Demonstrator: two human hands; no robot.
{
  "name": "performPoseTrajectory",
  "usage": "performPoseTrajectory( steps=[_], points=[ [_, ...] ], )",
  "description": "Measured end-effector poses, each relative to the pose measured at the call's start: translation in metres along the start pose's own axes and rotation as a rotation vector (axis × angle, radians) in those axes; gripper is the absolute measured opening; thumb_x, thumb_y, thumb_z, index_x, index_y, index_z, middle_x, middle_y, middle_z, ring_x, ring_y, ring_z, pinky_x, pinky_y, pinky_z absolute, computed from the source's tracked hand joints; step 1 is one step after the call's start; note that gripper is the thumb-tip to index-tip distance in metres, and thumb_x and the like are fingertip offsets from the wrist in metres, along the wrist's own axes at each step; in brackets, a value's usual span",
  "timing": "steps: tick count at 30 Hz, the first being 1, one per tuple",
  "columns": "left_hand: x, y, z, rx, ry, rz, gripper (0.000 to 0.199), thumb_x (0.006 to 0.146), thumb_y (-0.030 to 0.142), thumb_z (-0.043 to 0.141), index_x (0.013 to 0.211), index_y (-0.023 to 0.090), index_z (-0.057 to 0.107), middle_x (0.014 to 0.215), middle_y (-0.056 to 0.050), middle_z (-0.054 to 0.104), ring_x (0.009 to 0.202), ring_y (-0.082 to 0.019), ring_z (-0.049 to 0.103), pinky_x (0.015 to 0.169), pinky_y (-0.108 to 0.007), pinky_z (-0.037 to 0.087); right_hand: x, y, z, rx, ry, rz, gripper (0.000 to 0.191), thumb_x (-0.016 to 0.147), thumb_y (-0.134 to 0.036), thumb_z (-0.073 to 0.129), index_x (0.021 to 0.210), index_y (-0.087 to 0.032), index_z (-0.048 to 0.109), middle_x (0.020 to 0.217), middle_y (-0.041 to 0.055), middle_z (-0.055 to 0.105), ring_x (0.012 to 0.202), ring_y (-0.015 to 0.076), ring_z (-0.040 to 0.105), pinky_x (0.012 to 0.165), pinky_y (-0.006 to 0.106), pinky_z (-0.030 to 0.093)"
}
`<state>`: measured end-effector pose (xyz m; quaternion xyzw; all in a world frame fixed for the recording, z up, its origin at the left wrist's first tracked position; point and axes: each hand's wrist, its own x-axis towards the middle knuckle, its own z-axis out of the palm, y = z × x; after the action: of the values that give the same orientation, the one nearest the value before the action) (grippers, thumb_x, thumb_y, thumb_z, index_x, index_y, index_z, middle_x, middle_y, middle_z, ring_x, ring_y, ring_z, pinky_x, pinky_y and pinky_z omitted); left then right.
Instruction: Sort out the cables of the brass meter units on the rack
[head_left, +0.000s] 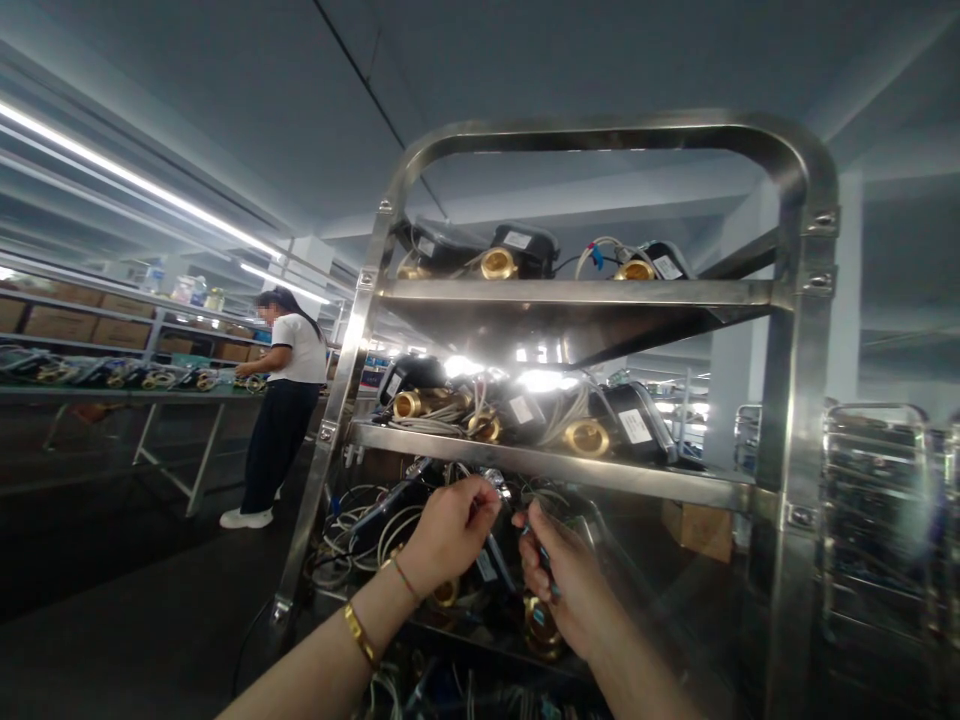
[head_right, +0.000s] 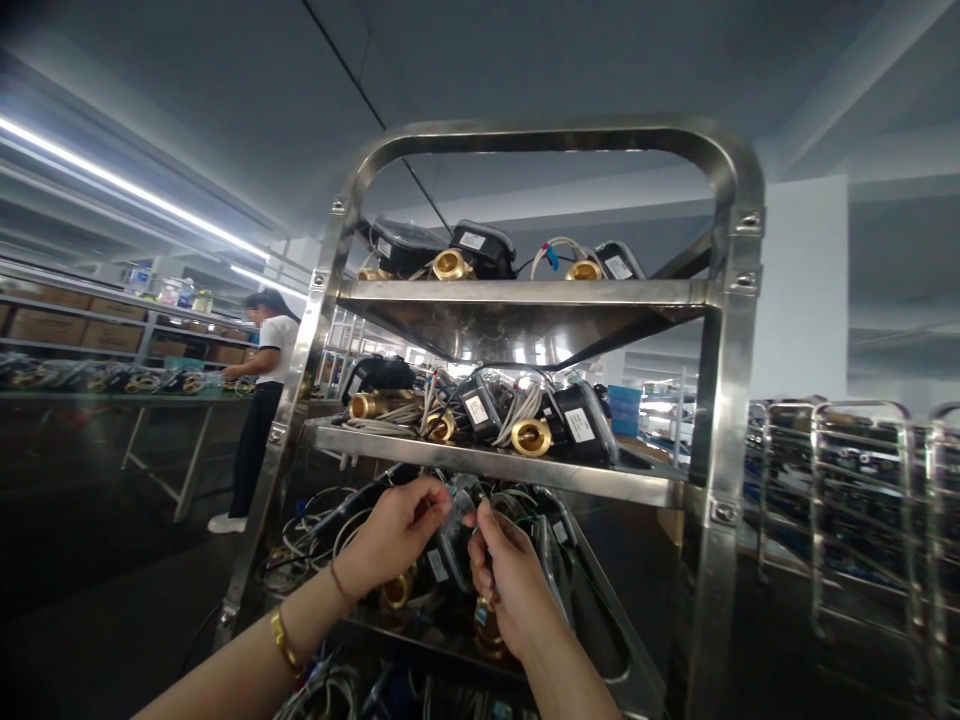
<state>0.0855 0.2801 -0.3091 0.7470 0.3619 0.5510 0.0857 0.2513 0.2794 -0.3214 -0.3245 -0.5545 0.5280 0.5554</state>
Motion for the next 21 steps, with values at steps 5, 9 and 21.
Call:
performPoseTrajectory(
  steps=[5,9,21],
  points=[
    [0.016,0.010,0.005,-0.011,-0.171,0.079,0.011,0.083,0.018,0.046,0.078,0.020,0.056,0.075,0.000,0.064,0.070,-0.014,0.057,0.068,-0.025,0.042,-0.004,-0.003,0.000,-0.163,-0.088,-0.012,0.055,0.079,-0.071,0.053,0.085,-0.016,0.053,0.051,-0.0076,0.040,0.038,0.0024,0.026,0.038,0.019,0.011],
    [0.012,0.010,0.010,-0.012,-0.112,0.094,0.011,0.085,0.016,0.043,0.079,0.021,0.051,0.072,0.001,0.064,0.069,-0.014,0.058,0.068,-0.025,0.042,-0.008,-0.008,0.003,-0.144,-0.086,-0.003,0.056,0.079,-0.072,0.053,0.085,-0.016,0.052,0.050,-0.0076,0.039,0.038,0.0027,0.026,0.039,0.019,0.011],
    [-0.001,0.011,0.028,-0.012,0.228,-0.018,0.012,0.091,0.023,0.041,0.086,0.020,0.050,0.077,-0.002,0.060,0.072,-0.016,0.058,0.069,-0.027,0.040,-0.008,0.002,0.004,0.079,-0.030,0.015,0.064,0.059,-0.053,0.083,0.103,-0.016,0.054,0.047,-0.0108,0.038,0.038,0.0017,0.024,0.039,0.019,0.010]
  ],
)
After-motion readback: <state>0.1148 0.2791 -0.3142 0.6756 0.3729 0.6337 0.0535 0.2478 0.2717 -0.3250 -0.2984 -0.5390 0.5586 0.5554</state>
